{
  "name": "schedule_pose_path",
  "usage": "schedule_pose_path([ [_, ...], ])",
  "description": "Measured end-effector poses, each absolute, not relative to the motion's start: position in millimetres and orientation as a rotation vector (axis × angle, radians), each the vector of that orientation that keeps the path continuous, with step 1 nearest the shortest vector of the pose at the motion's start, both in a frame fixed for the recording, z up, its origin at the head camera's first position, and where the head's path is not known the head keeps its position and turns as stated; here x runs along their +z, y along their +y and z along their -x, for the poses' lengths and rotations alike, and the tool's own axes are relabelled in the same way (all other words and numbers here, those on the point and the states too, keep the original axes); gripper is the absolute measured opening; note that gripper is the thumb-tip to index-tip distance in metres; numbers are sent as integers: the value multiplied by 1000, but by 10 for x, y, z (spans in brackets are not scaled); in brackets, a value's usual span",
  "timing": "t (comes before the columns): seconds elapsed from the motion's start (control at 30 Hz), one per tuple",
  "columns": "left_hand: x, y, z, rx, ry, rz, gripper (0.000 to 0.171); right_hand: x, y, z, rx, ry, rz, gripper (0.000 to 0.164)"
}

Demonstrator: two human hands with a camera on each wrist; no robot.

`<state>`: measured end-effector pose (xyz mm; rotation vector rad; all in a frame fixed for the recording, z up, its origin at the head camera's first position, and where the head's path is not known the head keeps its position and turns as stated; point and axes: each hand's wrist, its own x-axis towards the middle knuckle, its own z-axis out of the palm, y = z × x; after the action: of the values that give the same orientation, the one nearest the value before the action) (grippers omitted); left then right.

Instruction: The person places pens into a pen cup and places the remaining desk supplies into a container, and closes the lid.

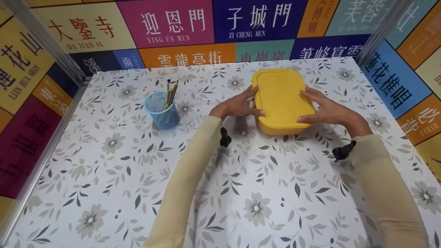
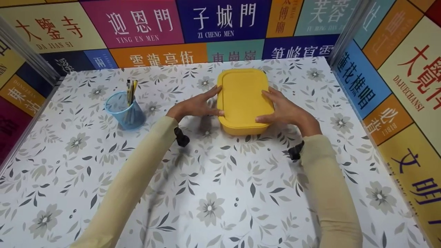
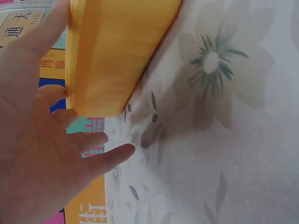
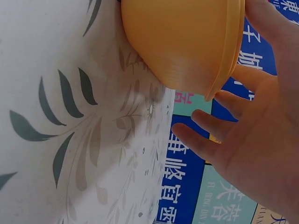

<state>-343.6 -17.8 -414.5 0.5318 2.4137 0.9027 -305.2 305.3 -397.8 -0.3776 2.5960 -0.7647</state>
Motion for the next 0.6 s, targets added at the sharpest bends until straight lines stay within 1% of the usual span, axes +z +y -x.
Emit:
schedule_pose_path([
  [0.3, -4116, -197, 3457, 951, 2395, -532, 115, -3940, 3057, 3111, -685, 2600, 428, 110],
  [0.43, -4070, -169, 3478, 952, 2408, -537, 115, -3855, 3037, 3198, -626, 2604, 408, 111],
  [0.6, -4048, -139, 3483, 926, 2403, -480, 113, -3784, 3004, 3332, -561, 2583, 369, 110],
])
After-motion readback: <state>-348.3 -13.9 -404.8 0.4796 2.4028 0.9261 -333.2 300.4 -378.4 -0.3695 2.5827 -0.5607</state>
